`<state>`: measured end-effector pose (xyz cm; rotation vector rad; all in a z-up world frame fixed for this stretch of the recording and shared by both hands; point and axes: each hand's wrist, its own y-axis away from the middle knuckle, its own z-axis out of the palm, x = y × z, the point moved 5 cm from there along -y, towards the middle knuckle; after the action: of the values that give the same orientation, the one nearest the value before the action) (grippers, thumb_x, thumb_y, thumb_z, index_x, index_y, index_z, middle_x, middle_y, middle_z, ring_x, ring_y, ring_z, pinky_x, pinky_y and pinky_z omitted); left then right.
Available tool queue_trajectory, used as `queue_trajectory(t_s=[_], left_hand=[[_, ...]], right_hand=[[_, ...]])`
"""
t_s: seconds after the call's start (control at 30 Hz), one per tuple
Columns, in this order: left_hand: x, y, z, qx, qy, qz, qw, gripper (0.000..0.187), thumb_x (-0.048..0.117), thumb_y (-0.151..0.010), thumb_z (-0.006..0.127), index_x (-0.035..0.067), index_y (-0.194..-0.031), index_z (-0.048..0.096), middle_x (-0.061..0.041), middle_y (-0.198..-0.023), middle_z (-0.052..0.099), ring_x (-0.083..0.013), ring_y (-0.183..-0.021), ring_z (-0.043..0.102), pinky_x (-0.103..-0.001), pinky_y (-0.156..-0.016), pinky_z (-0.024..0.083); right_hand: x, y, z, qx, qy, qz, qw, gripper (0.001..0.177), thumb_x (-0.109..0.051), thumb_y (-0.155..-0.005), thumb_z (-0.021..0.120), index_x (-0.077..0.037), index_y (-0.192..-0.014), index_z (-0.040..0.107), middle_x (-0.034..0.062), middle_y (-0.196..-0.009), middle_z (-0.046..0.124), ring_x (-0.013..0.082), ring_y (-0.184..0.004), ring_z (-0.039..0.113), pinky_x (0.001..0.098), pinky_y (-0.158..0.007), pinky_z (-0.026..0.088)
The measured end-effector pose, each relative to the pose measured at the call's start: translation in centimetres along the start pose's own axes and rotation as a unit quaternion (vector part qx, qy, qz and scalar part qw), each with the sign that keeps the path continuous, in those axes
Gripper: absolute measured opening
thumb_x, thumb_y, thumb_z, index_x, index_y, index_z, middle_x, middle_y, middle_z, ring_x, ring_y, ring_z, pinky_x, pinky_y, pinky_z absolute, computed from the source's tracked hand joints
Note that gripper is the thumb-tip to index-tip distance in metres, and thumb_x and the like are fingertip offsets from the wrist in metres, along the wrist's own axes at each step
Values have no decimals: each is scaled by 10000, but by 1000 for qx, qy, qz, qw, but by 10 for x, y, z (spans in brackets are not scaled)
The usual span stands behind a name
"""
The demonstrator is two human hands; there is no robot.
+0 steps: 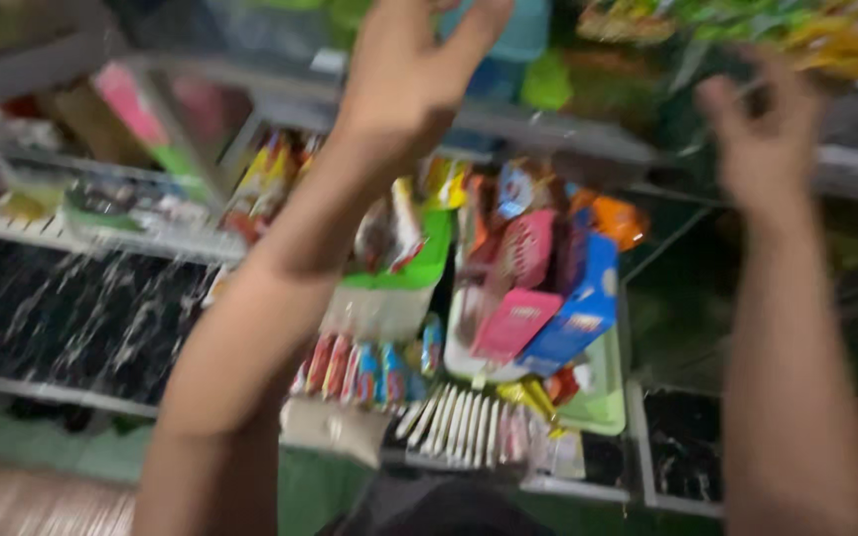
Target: The person repeatedly picks up small snack packets from a glass-fronted cupboard, wipes each with a green cloth, and places them back on the shelf. The person handles multiple packets one at a time, focusing on cleaning and repositioning them within the same shelf area.
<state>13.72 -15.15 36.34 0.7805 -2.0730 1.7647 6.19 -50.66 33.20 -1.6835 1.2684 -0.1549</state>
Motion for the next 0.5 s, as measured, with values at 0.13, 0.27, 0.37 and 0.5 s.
queue_trajectory(t_s=[0.13, 0.27, 0.37, 0.5], left_hand=[[-1, 100, -71, -30, 205, -64, 976, 411, 246, -1123, 645, 52, -1446, 483, -82, -1318, 632, -176, -1229, 633, -347, -968, 567], [-77, 190, -106, 77, 236, -171, 953, 221, 100, -1126, 613, 17, -1319, 543, -71, -1203, 654, -157, -1163, 620, -294, -1066, 476], [-160, 290, -103, 164, 240, -306, 907, 207, 92, -1073, 625, -8, -1253, 608, -60, -1140, 639, -155, -1076, 590, -308, -982, 473], [-256, 429, -66, -18, -13, -424, 906, 319, 280, -990, 681, -3, -1139, 670, -148, -1050, 732, -223, -970, 696, -378, -858, 537]], right_hand=[[-48, 18, 12, 45, -270, 21, 962, 267, -118, -1185, 597, -28, -1434, 559, 79, -1348, 670, 180, -1199, 649, 340, -1025, 541], [-142, 99, 56, 27, -304, 54, 951, 399, -258, -1064, 733, -56, -1373, 581, -10, -1255, 647, 157, -1175, 669, 311, -990, 560], [-202, 136, 113, -85, -113, -27, 990, 433, -226, -982, 757, -18, -1344, 640, 105, -1225, 668, 216, -1151, 646, 336, -1049, 504], [-190, 192, 217, -196, -299, 177, 917, 375, -192, -1019, 697, -12, -1337, 612, 92, -1219, 664, 187, -1160, 622, 315, -1023, 486]])
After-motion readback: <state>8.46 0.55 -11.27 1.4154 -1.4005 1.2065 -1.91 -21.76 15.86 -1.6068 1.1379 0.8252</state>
